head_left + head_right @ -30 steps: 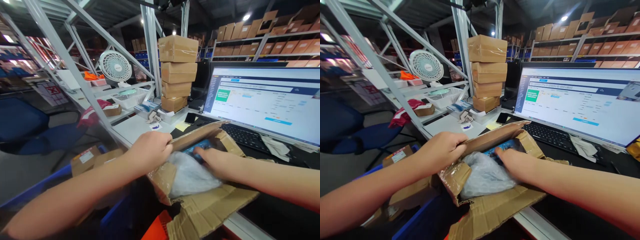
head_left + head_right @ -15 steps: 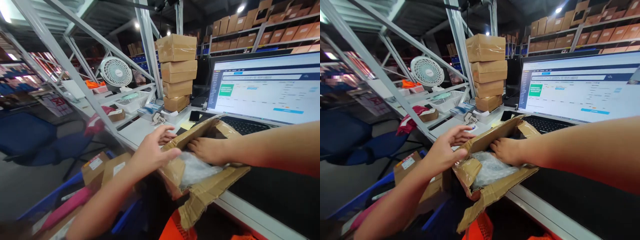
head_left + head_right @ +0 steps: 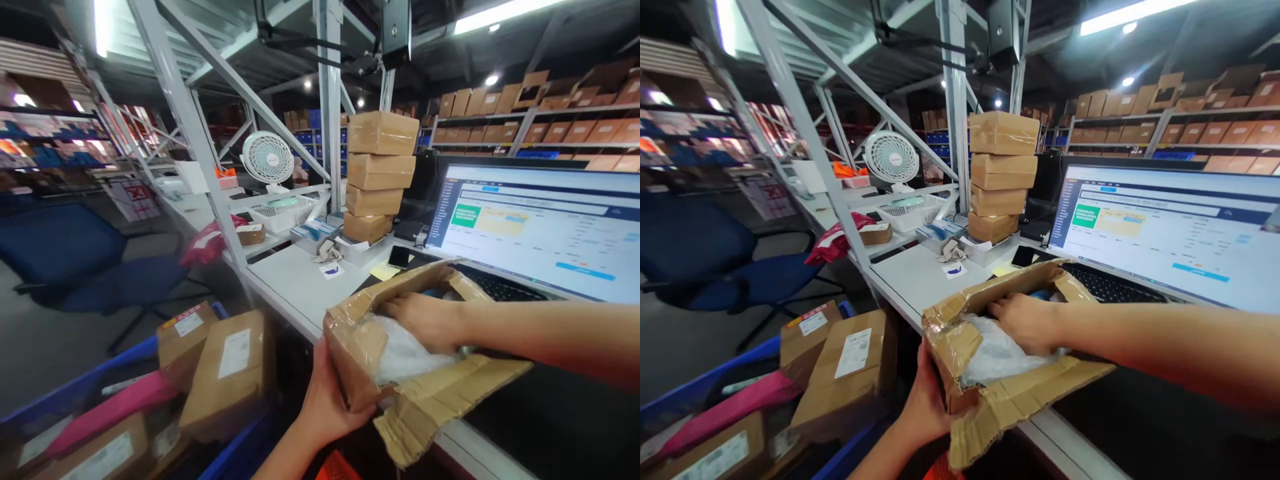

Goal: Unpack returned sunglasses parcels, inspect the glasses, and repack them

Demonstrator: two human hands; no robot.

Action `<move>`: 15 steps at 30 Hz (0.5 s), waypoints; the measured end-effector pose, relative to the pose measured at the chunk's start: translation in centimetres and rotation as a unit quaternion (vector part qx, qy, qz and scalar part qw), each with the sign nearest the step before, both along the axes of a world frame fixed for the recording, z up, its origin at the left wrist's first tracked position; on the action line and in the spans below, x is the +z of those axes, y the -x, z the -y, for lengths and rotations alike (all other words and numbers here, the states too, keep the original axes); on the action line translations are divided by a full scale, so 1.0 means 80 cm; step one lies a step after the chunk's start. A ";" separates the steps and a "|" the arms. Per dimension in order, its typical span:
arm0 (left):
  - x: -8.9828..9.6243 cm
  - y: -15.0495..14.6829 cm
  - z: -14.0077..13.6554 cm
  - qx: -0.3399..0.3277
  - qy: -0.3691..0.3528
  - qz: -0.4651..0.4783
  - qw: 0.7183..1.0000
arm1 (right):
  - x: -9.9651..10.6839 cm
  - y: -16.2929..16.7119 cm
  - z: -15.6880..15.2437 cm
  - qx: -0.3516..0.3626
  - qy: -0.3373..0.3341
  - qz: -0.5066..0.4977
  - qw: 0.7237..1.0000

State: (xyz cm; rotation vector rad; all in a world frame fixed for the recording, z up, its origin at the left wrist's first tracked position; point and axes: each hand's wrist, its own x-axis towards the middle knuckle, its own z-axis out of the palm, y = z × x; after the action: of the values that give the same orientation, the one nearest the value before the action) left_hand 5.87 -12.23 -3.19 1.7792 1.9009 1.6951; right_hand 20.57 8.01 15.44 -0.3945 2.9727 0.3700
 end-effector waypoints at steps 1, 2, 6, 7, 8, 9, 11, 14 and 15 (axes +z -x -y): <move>0.004 0.005 -0.001 0.011 -0.008 -0.009 1.000 | 0.017 -0.008 0.005 -0.003 0.003 -0.025 1.000; 0.010 0.010 -0.002 0.022 -0.019 -0.020 0.999 | 0.037 -0.018 0.009 -0.014 0.005 -0.051 0.999; 0.056 0.029 -0.011 0.049 -0.043 -0.099 0.993 | 0.111 -0.064 0.010 -0.066 0.045 -0.135 0.988; 0.072 0.033 -0.016 0.050 -0.035 -0.124 0.990 | 0.124 -0.075 0.007 -0.067 0.055 -0.143 0.986; 0.088 0.037 -0.021 0.049 -0.031 -0.148 0.987 | 0.133 -0.085 0.003 -0.068 0.062 -0.150 0.984; 0.104 0.042 -0.028 0.044 -0.035 -0.172 0.983 | 0.140 -0.095 -0.001 -0.073 0.065 -0.156 0.983; 0.129 0.052 -0.042 0.029 -0.063 -0.219 0.973 | 0.144 -0.114 -0.009 -0.087 0.058 -0.173 0.979; 0.149 0.068 -0.061 0.036 -0.104 -0.276 0.955 | 0.133 -0.142 -0.019 -0.096 0.008 -0.238 0.967; 0.151 0.072 -0.066 0.051 -0.113 -0.295 0.947 | 0.126 -0.150 -0.023 -0.093 -0.014 -0.265 0.960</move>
State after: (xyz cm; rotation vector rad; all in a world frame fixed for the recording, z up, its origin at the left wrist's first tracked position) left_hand 0.14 -6.97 8.89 2.5543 2.0922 1.5829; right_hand 32.60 9.84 25.54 -0.0005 3.4767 0.5732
